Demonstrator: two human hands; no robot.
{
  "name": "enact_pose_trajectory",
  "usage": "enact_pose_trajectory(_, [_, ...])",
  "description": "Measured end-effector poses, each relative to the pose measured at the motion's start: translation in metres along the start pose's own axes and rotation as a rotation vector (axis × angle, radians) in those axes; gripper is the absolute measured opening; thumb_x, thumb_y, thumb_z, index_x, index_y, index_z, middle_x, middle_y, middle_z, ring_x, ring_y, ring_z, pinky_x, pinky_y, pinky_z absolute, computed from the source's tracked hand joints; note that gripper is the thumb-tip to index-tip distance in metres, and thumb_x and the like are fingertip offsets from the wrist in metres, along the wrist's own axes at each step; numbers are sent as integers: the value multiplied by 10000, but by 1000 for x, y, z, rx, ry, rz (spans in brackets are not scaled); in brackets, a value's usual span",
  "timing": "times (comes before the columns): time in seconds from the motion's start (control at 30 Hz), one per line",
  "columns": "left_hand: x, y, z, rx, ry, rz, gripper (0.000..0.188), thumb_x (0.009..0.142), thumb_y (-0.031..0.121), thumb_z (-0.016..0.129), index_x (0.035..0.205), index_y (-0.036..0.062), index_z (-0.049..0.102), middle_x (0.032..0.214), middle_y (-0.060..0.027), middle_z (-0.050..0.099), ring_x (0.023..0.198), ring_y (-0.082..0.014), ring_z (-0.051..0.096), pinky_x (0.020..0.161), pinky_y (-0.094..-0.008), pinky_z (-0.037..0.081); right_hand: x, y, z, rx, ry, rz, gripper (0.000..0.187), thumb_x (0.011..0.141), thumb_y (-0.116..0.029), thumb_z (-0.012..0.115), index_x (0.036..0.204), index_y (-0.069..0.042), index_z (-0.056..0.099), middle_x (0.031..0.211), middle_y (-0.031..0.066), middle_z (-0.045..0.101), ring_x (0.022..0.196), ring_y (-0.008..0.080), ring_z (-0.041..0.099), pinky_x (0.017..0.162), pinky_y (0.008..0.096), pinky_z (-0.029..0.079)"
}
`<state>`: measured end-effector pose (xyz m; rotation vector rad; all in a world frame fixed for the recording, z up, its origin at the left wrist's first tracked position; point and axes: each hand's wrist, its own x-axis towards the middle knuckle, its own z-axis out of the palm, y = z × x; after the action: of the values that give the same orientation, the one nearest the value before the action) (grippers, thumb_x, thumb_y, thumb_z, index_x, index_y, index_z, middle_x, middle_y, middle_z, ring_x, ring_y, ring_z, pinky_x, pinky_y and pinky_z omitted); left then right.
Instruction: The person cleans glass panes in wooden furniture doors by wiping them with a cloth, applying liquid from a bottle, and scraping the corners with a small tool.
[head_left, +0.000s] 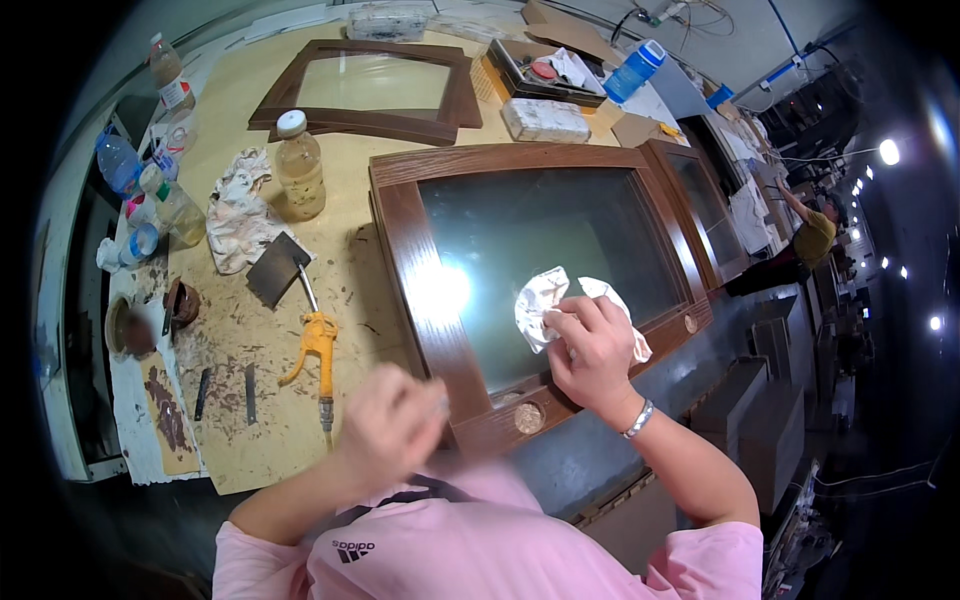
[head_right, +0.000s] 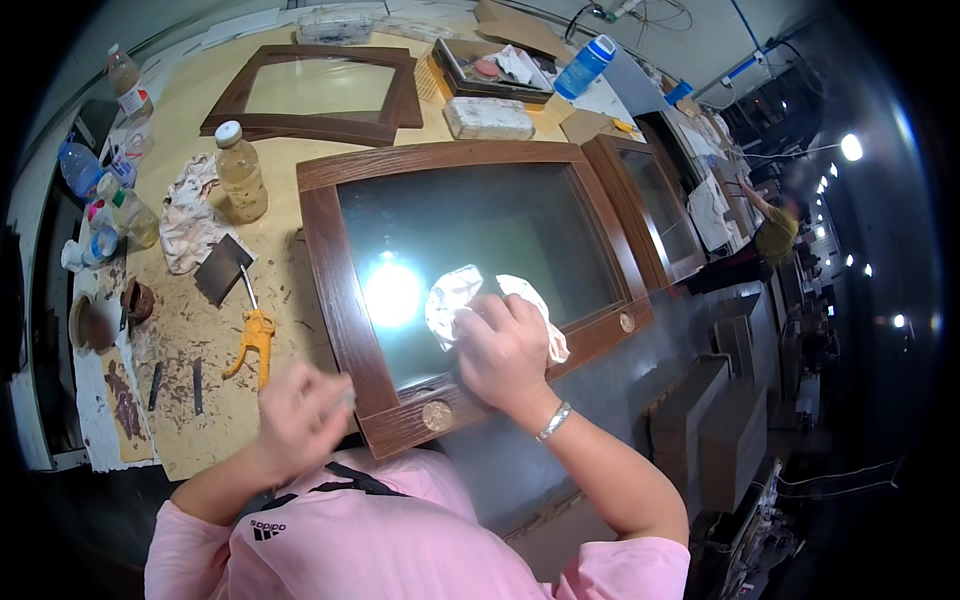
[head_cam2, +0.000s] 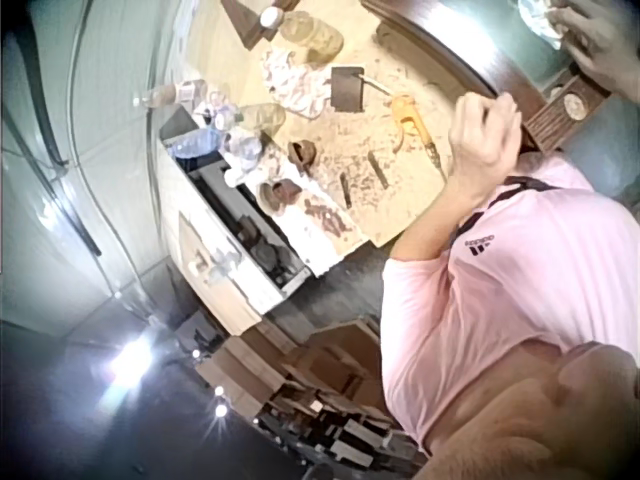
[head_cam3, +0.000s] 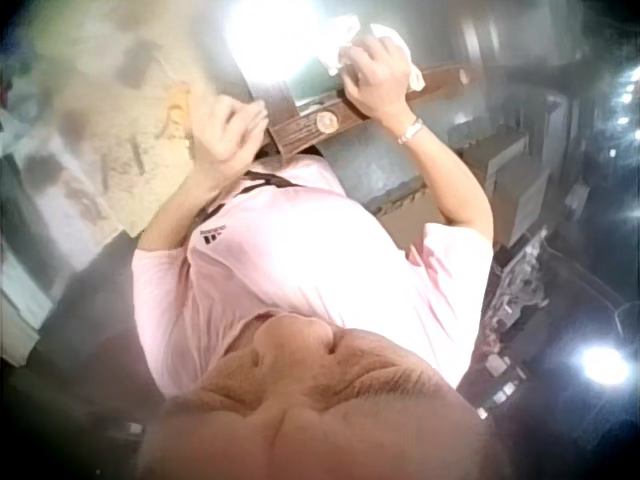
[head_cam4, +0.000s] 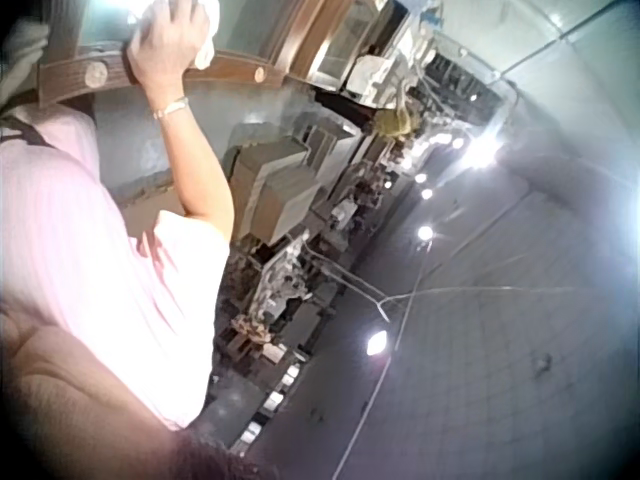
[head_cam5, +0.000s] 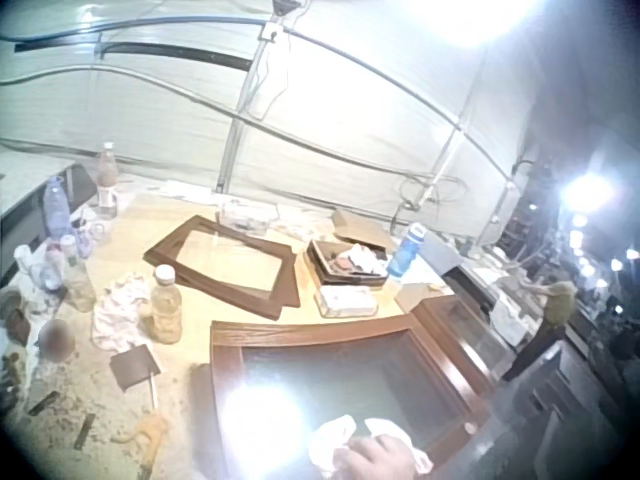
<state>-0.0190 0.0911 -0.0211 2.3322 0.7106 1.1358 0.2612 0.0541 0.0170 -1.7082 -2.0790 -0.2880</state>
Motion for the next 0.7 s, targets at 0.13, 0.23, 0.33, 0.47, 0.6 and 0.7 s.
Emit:
enact_pose_trajectory(0.13, [-26, 28, -10, -246, -177, 104, 321, 671, 34, 798, 986, 27, 738, 787, -78, 591, 614, -213, 570, 515, -344, 448, -1, -1, 1, 6, 24, 8, 221, 666, -64, 692, 877, -128, 670, 893, 32, 617, 784, 269, 552, 704, 404, 442])
enact_pose_trajectory(0.23, [-7, 20, -20, -168, -111, 52, 379, 665, 39, 810, 1033, 20, 719, 819, -95, 610, 666, -240, 585, 541, -347, 442, -2, 1, 0, -27, 39, 18, 176, 677, -72, 688, 840, -126, 649, 855, 42, 593, 769, 269, 549, 699, 406, 442])
enact_pose_trajectory(0.33, [22, 22, -17, -179, -93, 21, 425, 682, 49, 812, 1077, 5, 664, 854, -130, 587, 726, -295, 592, 625, -384, 490, -3, 1, -2, -21, -2, 24, 290, 627, -7, 671, 901, -95, 698, 905, 43, 653, 789, 262, 576, 693, 400, 465])
enact_pose_trajectory(0.47, [59, 13, 0, -57, -195, 119, 361, 714, 48, 773, 1052, 1, 655, 858, -119, 587, 765, -308, 581, 688, -393, 485, -2, 2, -2, 8, 22, 29, 287, 623, -20, 679, 900, -95, 698, 897, 47, 650, 775, 268, 571, 697, 401, 462])
enact_pose_trajectory(0.6, [106, -37, 12, 179, -242, 150, 280, 750, 90, 732, 998, -6, 646, 843, -136, 567, 814, -338, 590, 770, -432, 496, -5, 4, -2, 26, 27, 46, 245, 635, -35, 679, 872, -94, 668, 887, 54, 641, 766, 272, 566, 705, 402, 456])
enact_pose_trajectory(0.7, [151, -89, 0, 294, -125, -58, 218, 765, 116, 733, 938, -1, 671, 835, -135, 571, 815, -327, 602, 761, -425, 502, -3, 1, -2, 52, 45, 43, 206, 649, -50, 668, 849, -94, 647, 871, 55, 626, 759, 271, 562, 707, 406, 452])
